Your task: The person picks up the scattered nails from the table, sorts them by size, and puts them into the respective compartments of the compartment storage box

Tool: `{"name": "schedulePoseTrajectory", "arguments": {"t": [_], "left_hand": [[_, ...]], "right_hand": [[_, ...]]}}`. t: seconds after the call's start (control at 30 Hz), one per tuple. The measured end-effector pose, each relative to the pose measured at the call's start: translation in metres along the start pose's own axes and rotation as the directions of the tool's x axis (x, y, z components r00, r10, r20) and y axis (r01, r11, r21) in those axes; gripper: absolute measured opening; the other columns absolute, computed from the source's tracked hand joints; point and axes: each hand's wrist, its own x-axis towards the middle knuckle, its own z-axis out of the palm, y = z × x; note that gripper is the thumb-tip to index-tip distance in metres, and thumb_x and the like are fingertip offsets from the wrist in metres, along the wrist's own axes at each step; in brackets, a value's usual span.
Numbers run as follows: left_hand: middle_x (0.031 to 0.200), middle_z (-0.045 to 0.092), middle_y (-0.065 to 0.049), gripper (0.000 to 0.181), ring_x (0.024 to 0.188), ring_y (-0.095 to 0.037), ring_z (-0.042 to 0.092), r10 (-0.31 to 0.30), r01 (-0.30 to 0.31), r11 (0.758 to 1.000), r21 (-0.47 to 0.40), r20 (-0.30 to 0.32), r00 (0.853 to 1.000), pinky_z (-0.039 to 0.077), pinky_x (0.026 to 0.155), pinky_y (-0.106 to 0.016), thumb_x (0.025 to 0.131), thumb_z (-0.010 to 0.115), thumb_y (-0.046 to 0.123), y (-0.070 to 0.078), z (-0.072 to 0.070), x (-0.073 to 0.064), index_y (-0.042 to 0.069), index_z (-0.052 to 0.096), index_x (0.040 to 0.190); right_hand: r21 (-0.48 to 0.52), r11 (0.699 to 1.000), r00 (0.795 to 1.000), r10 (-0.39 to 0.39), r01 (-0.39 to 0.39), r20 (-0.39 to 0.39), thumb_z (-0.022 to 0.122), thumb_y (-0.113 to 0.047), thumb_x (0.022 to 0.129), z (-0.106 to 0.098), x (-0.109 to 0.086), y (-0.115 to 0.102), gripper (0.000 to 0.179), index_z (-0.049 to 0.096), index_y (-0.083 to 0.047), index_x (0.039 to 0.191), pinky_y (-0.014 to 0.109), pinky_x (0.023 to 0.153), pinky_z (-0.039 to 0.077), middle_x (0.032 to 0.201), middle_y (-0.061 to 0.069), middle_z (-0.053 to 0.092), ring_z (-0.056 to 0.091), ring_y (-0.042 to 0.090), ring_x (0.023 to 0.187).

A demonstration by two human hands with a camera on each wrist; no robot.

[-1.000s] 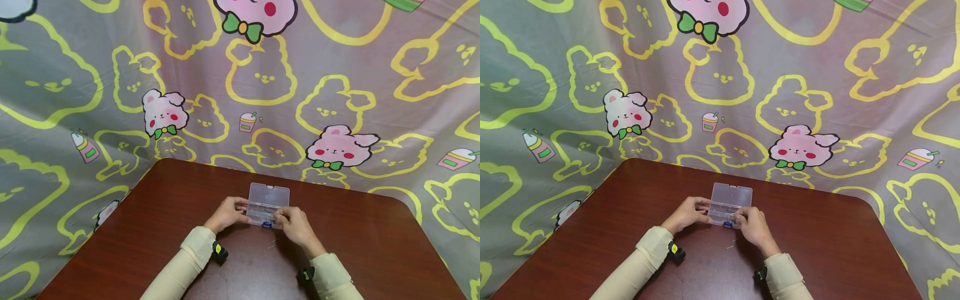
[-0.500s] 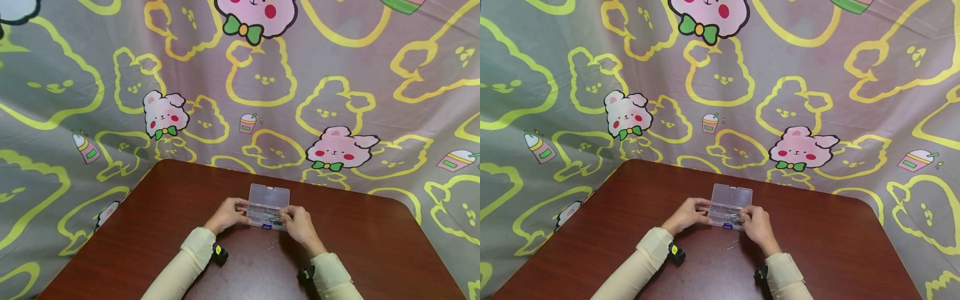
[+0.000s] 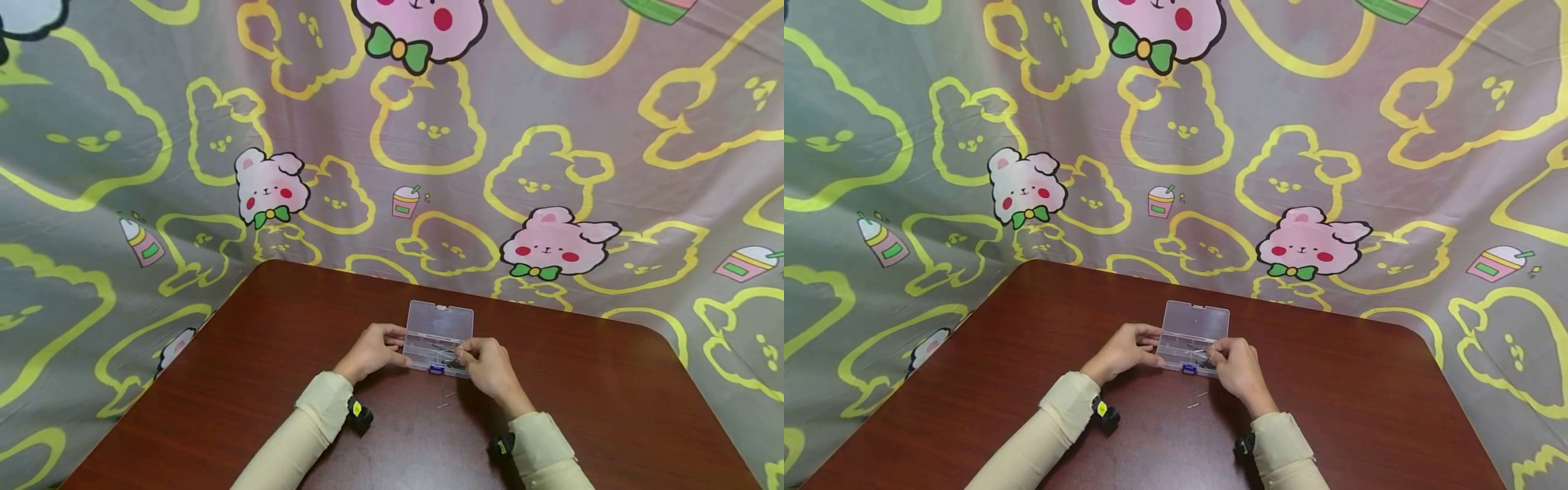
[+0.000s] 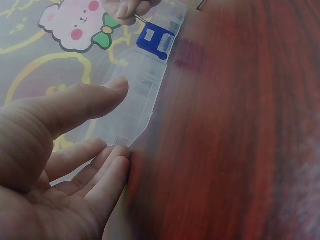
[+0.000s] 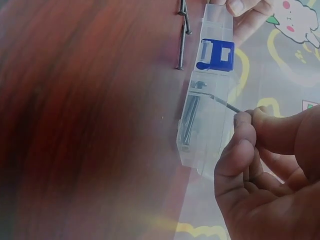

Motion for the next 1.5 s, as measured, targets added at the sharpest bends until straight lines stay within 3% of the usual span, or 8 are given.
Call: {"name": "schedulePoseTrajectory", "arguments": {"t": [0.3,0.57,0.73,0.87,1.37,1.5], "left_hand": [[0.115,0.068,-0.013,0.061,0.108,-0.027,0.064,-0.008,0.008,1.0,0.005,-0.005,1.0,0.056,0.087,-0.038,0.071,0.092,0.004,-0.001,0.0,0.001,-0.001,0.066,0.126],[0.117,0.068,-0.014,0.061,0.109,-0.028,0.064,-0.004,0.005,1.0,-0.005,0.002,1.0,0.056,0.088,-0.038,0.072,0.091,0.003,0.0,0.0,0.0,-0.002,0.065,0.127],[0.116,0.068,-0.014,0.061,0.109,-0.028,0.064,-0.005,0.005,1.0,-0.004,0.003,1.0,0.056,0.088,-0.038,0.072,0.091,0.004,-0.001,0.0,0.0,-0.002,0.065,0.127],[0.117,0.068,-0.015,0.061,0.109,-0.028,0.064,-0.004,0.004,1.0,-0.005,0.004,1.0,0.056,0.088,-0.038,0.072,0.091,0.003,-0.001,0.0,0.0,-0.002,0.065,0.127],[0.117,0.068,-0.016,0.062,0.109,-0.028,0.064,-0.007,0.007,1.0,-0.004,-0.002,1.0,0.056,0.088,-0.038,0.072,0.091,0.003,-0.001,0.001,0.0,-0.003,0.065,0.127],[0.117,0.068,-0.016,0.061,0.109,-0.029,0.064,0.0,0.0,1.0,0.001,-0.004,1.0,0.056,0.088,-0.038,0.072,0.091,0.003,-0.001,0.001,0.0,-0.003,0.065,0.127]], "right_hand": [[-0.028,0.999,1.0,-0.024,0.023,-0.011,0.071,-0.007,0.093,-0.004,-0.002,-0.002,0.01,0.075,-0.01,0.084,0.032,0.065,0.042,0.069,-0.005,0.058,0.051,0.015,0.068],[-0.002,1.0,1.0,-0.015,0.015,0.004,0.071,-0.005,0.094,-0.005,-0.005,-0.004,0.008,0.077,-0.008,0.089,0.033,0.064,0.044,0.076,-0.003,0.063,0.053,0.017,0.071],[-0.011,1.0,1.0,-0.024,0.024,0.015,0.072,-0.004,0.091,-0.006,-0.01,-0.006,0.008,0.077,-0.009,0.086,0.033,0.064,0.045,0.073,-0.003,0.061,0.053,0.017,0.071],[-0.005,0.999,0.999,-0.033,0.033,0.024,0.075,-0.004,0.089,-0.007,-0.014,-0.007,0.007,0.078,-0.009,0.084,0.033,0.063,0.047,0.079,-0.003,0.067,0.054,0.016,0.072],[-0.077,0.995,0.991,-0.06,0.069,0.117,0.079,-0.005,0.085,-0.003,-0.025,-0.005,0.013,0.078,-0.015,0.077,0.035,0.065,0.049,0.08,-0.008,0.068,0.056,0.012,0.073],[-0.123,0.985,0.981,-0.098,0.119,0.165,0.079,-0.004,0.084,-0.001,-0.03,-0.003,0.017,0.076,-0.017,0.073,0.034,0.064,0.049,0.075,-0.01,0.067,0.057,0.009,0.071]]}}
